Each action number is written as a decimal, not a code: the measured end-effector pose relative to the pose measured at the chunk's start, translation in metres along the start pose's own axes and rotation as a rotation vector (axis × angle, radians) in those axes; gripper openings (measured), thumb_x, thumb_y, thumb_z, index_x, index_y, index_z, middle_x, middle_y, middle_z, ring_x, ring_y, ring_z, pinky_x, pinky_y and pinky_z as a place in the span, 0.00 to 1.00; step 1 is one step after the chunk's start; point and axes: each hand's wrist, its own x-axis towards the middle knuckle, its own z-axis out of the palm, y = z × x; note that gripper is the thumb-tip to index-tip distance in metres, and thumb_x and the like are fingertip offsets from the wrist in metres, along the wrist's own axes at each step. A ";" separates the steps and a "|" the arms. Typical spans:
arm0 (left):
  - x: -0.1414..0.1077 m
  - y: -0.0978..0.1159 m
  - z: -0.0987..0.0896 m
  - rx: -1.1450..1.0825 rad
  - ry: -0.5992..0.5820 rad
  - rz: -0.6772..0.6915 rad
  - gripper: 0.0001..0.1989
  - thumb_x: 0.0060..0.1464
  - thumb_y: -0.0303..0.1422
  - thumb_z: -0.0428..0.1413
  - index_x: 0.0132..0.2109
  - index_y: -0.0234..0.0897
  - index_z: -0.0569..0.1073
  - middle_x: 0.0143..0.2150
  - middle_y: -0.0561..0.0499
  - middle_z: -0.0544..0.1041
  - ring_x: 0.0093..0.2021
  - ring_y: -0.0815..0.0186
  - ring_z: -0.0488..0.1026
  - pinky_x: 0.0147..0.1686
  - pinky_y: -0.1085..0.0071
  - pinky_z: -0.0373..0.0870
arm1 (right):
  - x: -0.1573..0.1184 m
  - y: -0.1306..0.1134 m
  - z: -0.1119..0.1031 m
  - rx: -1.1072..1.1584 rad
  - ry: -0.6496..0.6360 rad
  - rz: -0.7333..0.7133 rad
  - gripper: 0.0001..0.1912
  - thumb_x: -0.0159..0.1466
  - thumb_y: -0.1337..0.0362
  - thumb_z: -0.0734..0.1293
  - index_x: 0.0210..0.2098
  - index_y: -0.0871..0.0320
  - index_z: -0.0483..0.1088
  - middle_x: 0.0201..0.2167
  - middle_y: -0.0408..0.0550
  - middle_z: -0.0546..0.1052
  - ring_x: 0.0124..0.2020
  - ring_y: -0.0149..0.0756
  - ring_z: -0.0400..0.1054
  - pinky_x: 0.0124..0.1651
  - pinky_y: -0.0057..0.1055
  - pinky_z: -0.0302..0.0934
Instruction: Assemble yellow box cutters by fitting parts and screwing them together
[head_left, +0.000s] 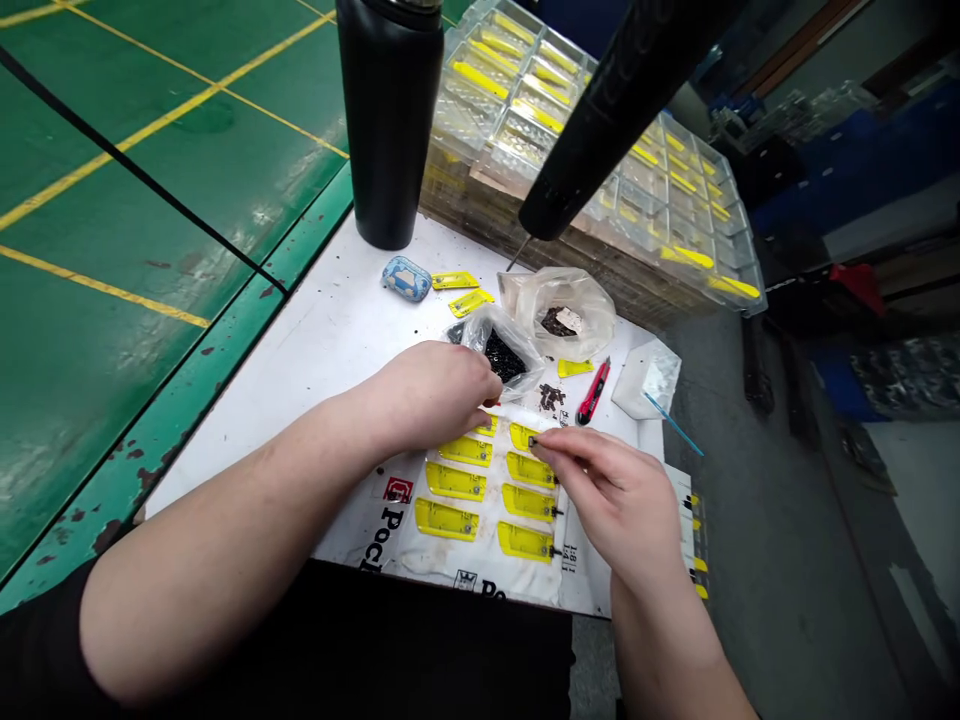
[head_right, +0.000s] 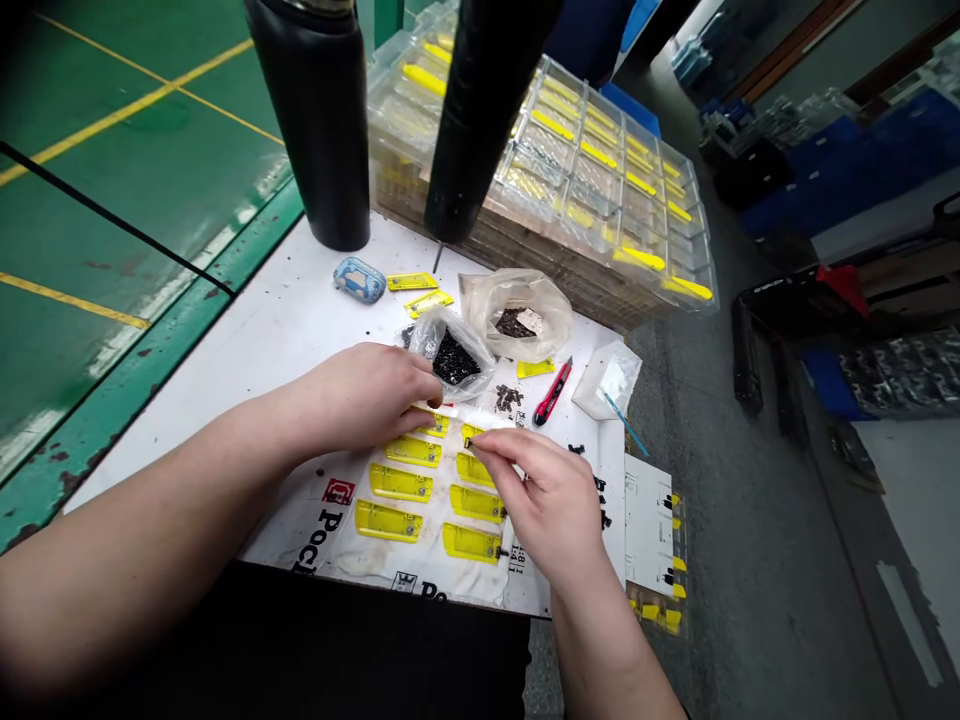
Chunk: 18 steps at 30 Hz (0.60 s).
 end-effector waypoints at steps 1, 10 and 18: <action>0.000 0.000 0.000 -0.006 -0.001 -0.004 0.07 0.66 0.36 0.63 0.45 0.43 0.86 0.44 0.49 0.85 0.42 0.59 0.80 0.37 0.66 0.66 | 0.009 0.002 0.001 -0.032 -0.024 -0.038 0.07 0.75 0.62 0.72 0.48 0.45 0.84 0.45 0.42 0.88 0.45 0.40 0.84 0.51 0.40 0.80; 0.002 0.000 0.007 0.021 -0.044 -0.021 0.06 0.64 0.39 0.65 0.43 0.44 0.85 0.42 0.48 0.86 0.41 0.55 0.82 0.35 0.65 0.70 | 0.031 0.016 0.028 -0.271 -0.106 -0.234 0.07 0.77 0.64 0.68 0.47 0.53 0.81 0.46 0.49 0.82 0.48 0.43 0.76 0.53 0.43 0.73; 0.004 0.003 0.004 0.017 -0.116 -0.038 0.05 0.64 0.37 0.66 0.44 0.43 0.86 0.44 0.49 0.86 0.45 0.54 0.84 0.38 0.65 0.74 | 0.028 0.020 0.033 -0.359 -0.144 -0.298 0.06 0.77 0.66 0.69 0.48 0.56 0.80 0.46 0.49 0.83 0.48 0.43 0.73 0.53 0.42 0.68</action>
